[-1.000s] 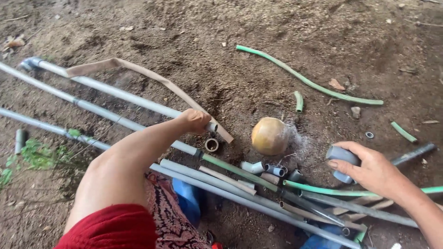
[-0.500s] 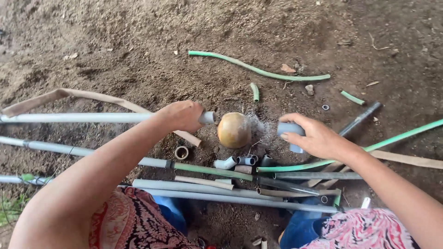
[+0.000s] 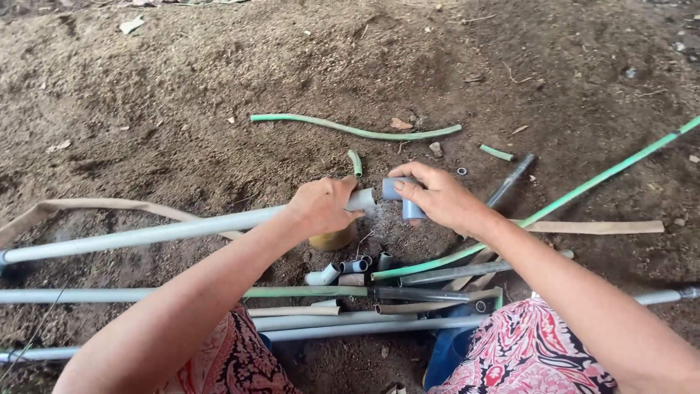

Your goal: The person assembles a plumbing system by connecting various PVC pipes and fittings. They insert a long pipe into a T-junction, attach elbows, and connect a green hose to the assembly.

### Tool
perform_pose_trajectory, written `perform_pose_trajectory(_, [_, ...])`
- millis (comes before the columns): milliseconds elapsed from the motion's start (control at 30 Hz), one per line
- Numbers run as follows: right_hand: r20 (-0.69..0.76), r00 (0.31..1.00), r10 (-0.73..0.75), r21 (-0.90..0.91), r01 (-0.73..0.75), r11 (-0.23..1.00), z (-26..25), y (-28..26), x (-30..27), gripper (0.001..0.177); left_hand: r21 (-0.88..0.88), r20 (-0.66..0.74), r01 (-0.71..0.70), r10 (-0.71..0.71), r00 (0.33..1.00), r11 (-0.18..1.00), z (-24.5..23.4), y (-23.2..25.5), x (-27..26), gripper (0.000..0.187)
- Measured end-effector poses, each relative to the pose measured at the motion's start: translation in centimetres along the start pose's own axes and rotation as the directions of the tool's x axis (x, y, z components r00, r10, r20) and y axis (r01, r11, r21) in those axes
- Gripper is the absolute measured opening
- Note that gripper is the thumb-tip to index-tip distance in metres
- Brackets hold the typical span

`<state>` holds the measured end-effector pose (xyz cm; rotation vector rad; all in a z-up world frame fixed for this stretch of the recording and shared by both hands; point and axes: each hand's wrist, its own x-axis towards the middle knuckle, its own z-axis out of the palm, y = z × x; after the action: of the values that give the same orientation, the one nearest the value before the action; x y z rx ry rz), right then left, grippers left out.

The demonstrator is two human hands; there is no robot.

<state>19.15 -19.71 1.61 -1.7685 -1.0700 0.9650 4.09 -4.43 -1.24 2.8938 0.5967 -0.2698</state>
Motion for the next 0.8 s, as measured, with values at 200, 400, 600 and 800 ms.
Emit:
perform_pose_trajectory(200, [-0.02, 1.0, 0.011, 0.008, -0.011, 1.0, 0.4, 0.7, 0.4, 0.037, 0.051, 0.024, -0.014, 0.013, 1.0, 0.999, 1.8, 0.1, 1.1, 0.036])
perform_pose_trajectory(400, [0.013, 1.0, 0.025, -0.074, -0.023, 0.997, 0.8, 0.3, 1.3, 0.038, -0.083, 0.038, -0.008, 0.011, 0.999, 0.997, 0.3, 0.1, 0.7, 0.033])
perform_pose_trajectory(600, [-0.011, 1.0, -0.014, -0.037, 0.013, 0.999, 1.4, 0.2, 1.5, 0.038, -0.14, 0.021, -0.033, 0.036, 0.999, 0.99, -0.3, -0.3, 0.2, 0.032])
perform_pose_trajectory(800, [-0.061, 0.995, -0.079, -0.057, 0.076, 0.996, 2.5, 0.7, 2.1, 0.031, -0.127, 0.032, -0.043, 0.047, 0.998, 0.991, 0.0, -0.2, 0.8, 0.032])
